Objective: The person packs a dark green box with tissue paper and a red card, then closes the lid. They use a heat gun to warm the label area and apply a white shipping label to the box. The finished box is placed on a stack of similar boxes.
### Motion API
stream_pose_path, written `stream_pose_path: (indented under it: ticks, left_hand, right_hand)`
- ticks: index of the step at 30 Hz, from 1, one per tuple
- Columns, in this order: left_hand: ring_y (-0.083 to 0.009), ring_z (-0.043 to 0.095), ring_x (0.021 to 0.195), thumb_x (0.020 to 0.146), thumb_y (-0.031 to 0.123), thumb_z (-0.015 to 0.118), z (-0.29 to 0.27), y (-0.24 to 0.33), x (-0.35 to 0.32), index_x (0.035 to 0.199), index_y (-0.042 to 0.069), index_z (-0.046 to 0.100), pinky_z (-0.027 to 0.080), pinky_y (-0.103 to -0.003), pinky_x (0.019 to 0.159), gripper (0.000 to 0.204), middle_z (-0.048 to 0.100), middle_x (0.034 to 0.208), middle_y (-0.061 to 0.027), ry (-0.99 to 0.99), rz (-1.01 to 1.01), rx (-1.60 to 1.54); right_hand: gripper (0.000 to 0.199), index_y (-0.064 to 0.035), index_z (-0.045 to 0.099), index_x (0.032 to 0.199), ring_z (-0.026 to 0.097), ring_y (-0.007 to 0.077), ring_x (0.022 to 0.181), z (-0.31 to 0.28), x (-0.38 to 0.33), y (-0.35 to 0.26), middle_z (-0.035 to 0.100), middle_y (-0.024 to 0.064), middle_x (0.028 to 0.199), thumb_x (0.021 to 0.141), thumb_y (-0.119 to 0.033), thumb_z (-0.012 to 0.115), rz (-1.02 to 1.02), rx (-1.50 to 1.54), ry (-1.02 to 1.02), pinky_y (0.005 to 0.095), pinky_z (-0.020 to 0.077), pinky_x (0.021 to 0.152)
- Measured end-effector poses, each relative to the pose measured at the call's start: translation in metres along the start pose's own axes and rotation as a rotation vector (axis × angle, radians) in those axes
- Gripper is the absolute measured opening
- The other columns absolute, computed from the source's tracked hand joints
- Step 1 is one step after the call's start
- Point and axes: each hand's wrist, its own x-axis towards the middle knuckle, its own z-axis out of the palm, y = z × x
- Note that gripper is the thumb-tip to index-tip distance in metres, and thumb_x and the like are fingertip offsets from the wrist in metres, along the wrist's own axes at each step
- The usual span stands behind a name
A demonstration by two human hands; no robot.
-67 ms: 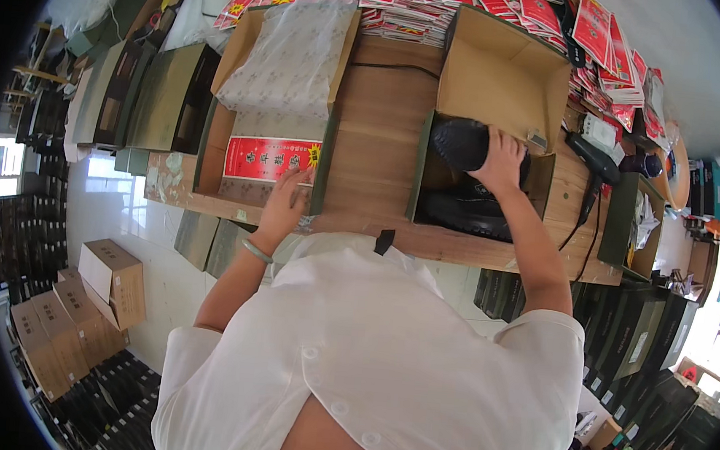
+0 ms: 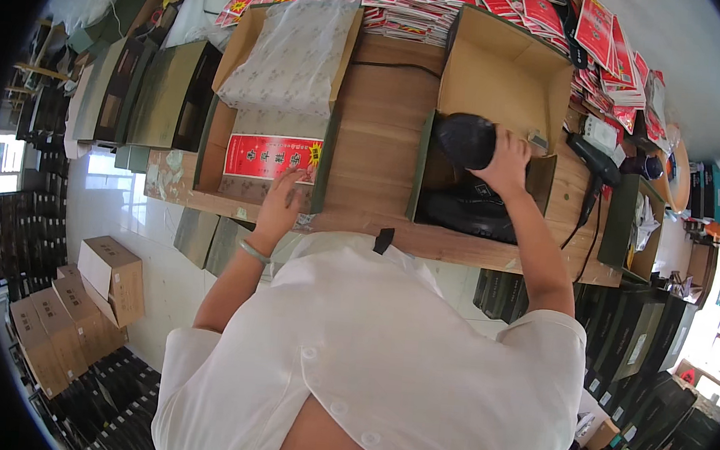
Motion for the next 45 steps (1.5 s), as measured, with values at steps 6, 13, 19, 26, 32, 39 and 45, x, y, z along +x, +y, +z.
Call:
stream_pose_path:
  ticks: [6,13,19,26,32,39,45]
  left_hand:
    - [-0.0224,0.055,0.12,0.092,0.001,0.056,-0.011,-0.032,-0.024,0.133,0.005,0.052,0.047,-0.033,0.098,0.042,0.054,0.133,-0.0132,-0.011,-0.287,-0.201]
    - [-0.0219,0.051,0.124,0.092,0.013,0.065,-0.04,0.039,0.019,0.146,0.007,0.036,0.045,-0.033,0.101,0.061,0.048,0.14,-0.0137,-0.107,-0.14,-0.725]
    - [-0.023,0.049,0.127,0.087,0.014,0.073,-0.069,0.047,0.028,0.151,0.009,0.024,0.044,-0.038,0.102,0.081,0.046,0.141,-0.0165,0.032,-0.14,-1.18]
    - [-0.0211,0.058,0.116,0.088,0.014,0.07,-0.098,-0.04,0.003,0.136,0.014,0.045,0.051,-0.04,0.093,0.054,0.057,0.127,-0.0023,0.196,-0.499,-1.66]
    - [-0.0244,0.058,0.116,0.089,0.024,0.071,-0.089,-0.101,0.006,0.132,0.013,0.05,0.05,-0.049,0.091,0.049,0.059,0.127,-0.0059,0.183,-0.7,-1.712]
    - [-0.0302,0.056,0.116,0.089,0.026,0.072,-0.032,-0.139,0.049,0.125,0.01,0.056,0.049,-0.051,0.098,0.043,0.06,0.126,-0.0085,0.131,-0.792,-2.061]
    - [-0.0315,0.055,0.118,0.085,0.024,0.076,-0.009,-0.163,0.078,0.123,0.009,0.058,0.047,-0.055,0.1,0.044,0.06,0.126,-0.0105,0.3,-0.807,-2.038]
  right_hand:
    - [0.117,-0.0004,0.033,0.145,0.046,0.0377,0.124,-0.086,0.004,0.017,0.047,0.0214,0.132,0.055,-0.051,0.089,-0.052,0.553,0.391,0.0448,0.0375,0.105]
    - [0.106,0.002,0.035,0.146,0.047,0.0272,0.128,-0.167,0.023,-0.083,0.049,0.0166,0.138,0.062,-0.039,0.086,-0.233,1.4,-0.086,0.0363,0.0353,0.108]
    - [0.096,0.0066,0.04,0.142,0.052,0.0266,0.122,-0.14,0.056,-0.253,0.054,0.0202,0.133,0.072,-0.046,0.08,-0.193,1.453,-0.636,0.0351,0.0384,0.105]
    - [0.086,0.0047,0.034,0.147,0.053,0.0257,0.122,-0.067,0.083,-0.381,0.052,0.0203,0.136,0.089,-0.052,0.064,-0.461,1.169,-0.558,0.0334,0.042,0.102]
    - [0.05,-0.009,0.052,0.139,0.055,0.0142,0.114,-0.038,0.066,-0.323,0.057,0.0074,0.129,0.098,-0.037,0.057,-0.019,1.171,-0.29,0.028,0.0445,0.093]
    - [0.046,-0.0071,0.054,0.136,0.057,0.0193,0.116,-0.011,-0.014,-0.206,0.057,0.008,0.131,0.1,-0.036,0.054,0.328,1.276,-0.013,0.0327,0.0453,0.095]
    - [0.047,-0.0048,0.053,0.136,0.057,0.0224,0.118,-0.003,-0.074,-0.136,0.057,0.0091,0.133,0.101,-0.036,0.052,0.599,1.323,0.131,0.0353,0.0453,0.097]
